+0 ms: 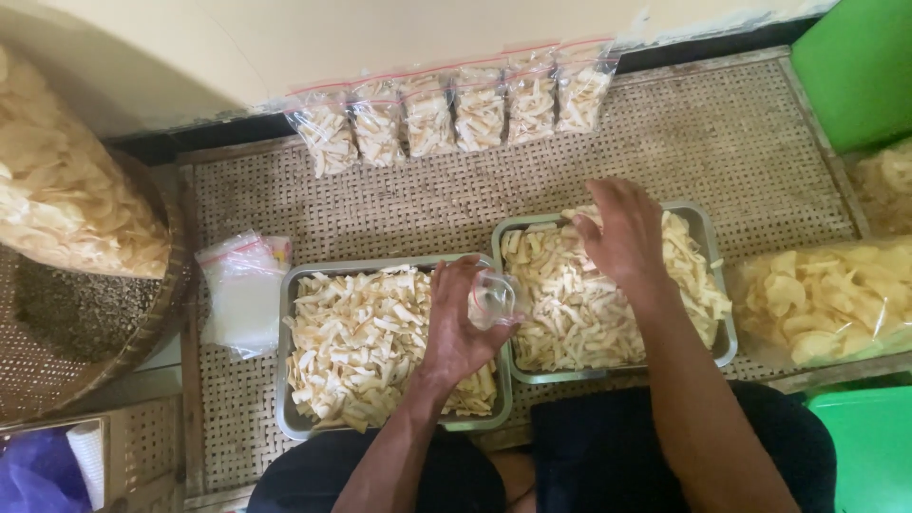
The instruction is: Manually filling small plastic bags with chips and sealing them.
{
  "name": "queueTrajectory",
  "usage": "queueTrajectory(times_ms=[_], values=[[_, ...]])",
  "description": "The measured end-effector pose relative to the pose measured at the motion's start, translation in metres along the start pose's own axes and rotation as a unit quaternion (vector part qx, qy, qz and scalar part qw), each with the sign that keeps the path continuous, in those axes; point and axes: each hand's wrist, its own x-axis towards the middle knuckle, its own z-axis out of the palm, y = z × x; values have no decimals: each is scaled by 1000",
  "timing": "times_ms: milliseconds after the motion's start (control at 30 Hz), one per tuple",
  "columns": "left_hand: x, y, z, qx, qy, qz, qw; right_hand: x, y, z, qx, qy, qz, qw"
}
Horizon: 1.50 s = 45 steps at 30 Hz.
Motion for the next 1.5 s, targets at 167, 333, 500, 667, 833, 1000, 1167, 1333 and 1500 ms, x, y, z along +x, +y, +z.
queueTrajectory(times_ms=[167, 333, 500, 667, 833, 1000, 1167, 1333, 1500], values=[[0, 9, -14, 10, -16, -13, 1000, -1, 4, 16, -65, -114, 31, 991], [-5, 1, -17, 30, 0, -6, 1000, -17, 42, 60, -84, -23, -60, 994], [-8, -5, -12, 46, -7, -9, 999, -51, 43, 60, 97, -20, 36, 994], [-12, -3, -11, 18, -11, -12, 1000, -67, -21, -15, 307, 2, 115, 945], [-16, -6, -8, 22, -13, -7, 1000, -77, -45, -39, 419, 21, 114, 901], [-22, -20, 1, 37, -13, -1, 999, -79, -96, -64, 465, -42, 4, 884], [-26, -25, 10, 32, -39, -21, 999, -71, -120, -66, 363, -142, -33, 920], [-27, -18, 11, 27, -40, -23, 999, -62, -127, -74, 379, -173, -57, 907], [-16, 8, 5, -82, -30, -86, 992, -62, -112, -86, 381, -101, -73, 916]])
